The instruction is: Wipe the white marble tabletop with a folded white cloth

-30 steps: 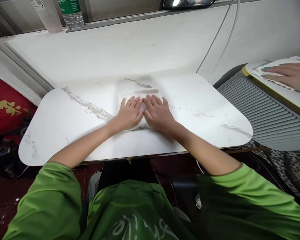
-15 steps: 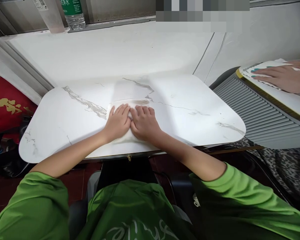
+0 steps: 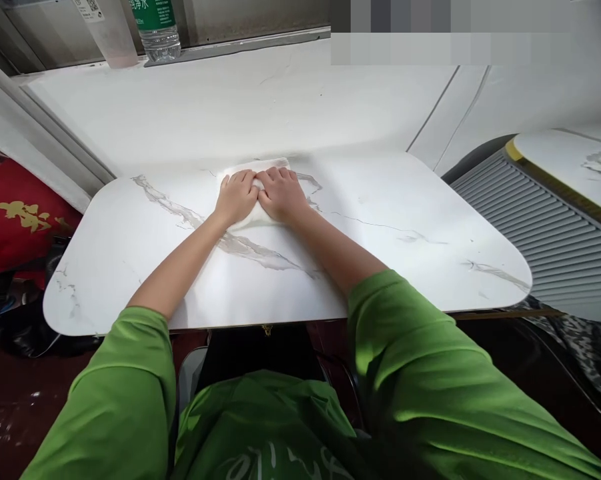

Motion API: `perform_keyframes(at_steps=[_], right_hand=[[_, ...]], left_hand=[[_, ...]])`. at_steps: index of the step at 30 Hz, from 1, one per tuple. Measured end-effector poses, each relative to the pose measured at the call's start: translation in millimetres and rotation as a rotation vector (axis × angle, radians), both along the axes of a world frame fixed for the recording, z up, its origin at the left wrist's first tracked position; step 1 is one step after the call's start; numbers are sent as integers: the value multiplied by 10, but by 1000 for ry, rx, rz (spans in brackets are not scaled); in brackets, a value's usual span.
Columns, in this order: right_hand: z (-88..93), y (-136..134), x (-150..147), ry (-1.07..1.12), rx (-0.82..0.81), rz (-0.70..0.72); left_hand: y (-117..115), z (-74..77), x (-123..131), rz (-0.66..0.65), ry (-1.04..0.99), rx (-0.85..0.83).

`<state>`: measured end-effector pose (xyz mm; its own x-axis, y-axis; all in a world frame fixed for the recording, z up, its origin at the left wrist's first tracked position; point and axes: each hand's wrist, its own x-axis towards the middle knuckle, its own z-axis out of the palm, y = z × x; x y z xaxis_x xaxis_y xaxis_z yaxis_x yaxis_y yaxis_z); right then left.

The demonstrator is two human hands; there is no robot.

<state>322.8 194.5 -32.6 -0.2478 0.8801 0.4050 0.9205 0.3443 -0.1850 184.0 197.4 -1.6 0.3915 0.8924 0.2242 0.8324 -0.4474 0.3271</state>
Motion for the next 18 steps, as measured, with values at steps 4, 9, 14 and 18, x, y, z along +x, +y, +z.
perform_keyframes(at_steps=[4, 9, 14, 18], right_hand=[[-11, 200, 49, 1, -25, 15], [-49, 364, 75, 29, -23, 11], [-76, 472, 100, 46, -16, -2], [-84, 525, 121, 55, -5, 0]], left_hand=[[211, -47, 28, 1, -7, 27], [355, -71, 46, -5, -23, 30], [447, -74, 68, -7, -26, 25], [504, -91, 80, -7, -47, 35]])
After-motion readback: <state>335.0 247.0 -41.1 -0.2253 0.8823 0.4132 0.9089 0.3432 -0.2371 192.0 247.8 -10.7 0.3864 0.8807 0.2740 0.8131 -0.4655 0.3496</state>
